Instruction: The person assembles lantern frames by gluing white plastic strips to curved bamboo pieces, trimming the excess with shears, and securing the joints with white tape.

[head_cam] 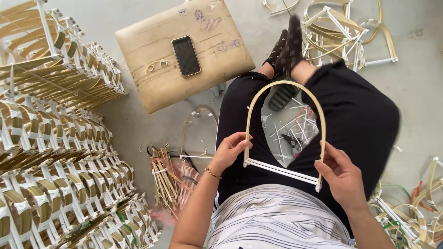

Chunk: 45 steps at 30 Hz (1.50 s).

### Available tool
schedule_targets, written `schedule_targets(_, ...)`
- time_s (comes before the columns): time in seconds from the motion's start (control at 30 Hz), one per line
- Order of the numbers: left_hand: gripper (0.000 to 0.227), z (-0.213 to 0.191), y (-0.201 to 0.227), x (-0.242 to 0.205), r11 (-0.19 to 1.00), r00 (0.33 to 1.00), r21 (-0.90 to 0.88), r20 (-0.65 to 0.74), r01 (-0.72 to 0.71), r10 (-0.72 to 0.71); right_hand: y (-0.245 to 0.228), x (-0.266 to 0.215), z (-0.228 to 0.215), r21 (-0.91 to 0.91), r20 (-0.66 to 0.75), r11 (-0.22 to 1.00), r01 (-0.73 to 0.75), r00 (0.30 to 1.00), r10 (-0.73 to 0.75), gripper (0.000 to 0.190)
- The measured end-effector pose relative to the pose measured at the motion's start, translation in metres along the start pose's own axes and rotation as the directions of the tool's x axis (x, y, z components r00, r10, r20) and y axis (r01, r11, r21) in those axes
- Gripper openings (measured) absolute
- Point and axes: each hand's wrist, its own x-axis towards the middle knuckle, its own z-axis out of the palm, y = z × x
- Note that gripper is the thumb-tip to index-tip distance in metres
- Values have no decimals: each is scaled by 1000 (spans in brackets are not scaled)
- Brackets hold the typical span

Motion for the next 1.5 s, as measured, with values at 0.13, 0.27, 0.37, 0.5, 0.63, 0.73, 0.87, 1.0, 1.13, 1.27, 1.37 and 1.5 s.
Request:
schedule_targets(0.13,27,6,18,4,999,999,-51,45,-16,19,-17,-3,-3,-51,-50,998,23,998,-26,57)
schedule_targets(0.27,28,15,49,18,998,994,-63,103,-20,27,-37,-1,-13,-98,-131,994,51,989,-63,55)
schedule_targets(0.37,29,27,68,28,998,987,-45,154,-36,43,-44,-7,-24,-91,-192,995,38,980,-55,54)
schedule_targets(0.5,29,40,92,44,995,975,-7,199,-103,102,-45,-8,-37,-77,-242,995,64,967,-81,55)
schedule_targets(0.63,29,48,109,56,994,969,39,230,-103,91,-42,-2,-46,-58,-283,996,61,956,-75,55)
schedule_targets(0.73,27,56,124,63,987,967,93,230,-135,110,-38,10,-58,-60,-286,996,73,954,-87,54)
schedule_targets(0.87,24,66,139,68,962,963,164,196,-216,183,-32,32,-73,28,-271,997,74,960,-63,54)
schedule_targets(1.0,24,85,171,61,906,951,293,128,-306,281,-46,56,-80,102,-228,989,103,971,-77,51)
schedule_targets(1.13,24,89,186,54,859,931,363,93,-362,353,-49,73,-89,146,-175,978,149,977,-122,51)
schedule_targets(1.27,26,97,198,55,840,925,402,55,-364,375,-50,95,-97,207,-85,969,136,989,-121,53)
schedule_targets(1.37,32,104,213,60,804,929,506,-12,-312,369,-46,113,-98,242,-25,964,111,994,-108,53)
schedule_targets(1.5,45,101,210,78,786,909,575,-165,-227,383,-36,146,-88,421,72,906,40,994,-78,51)
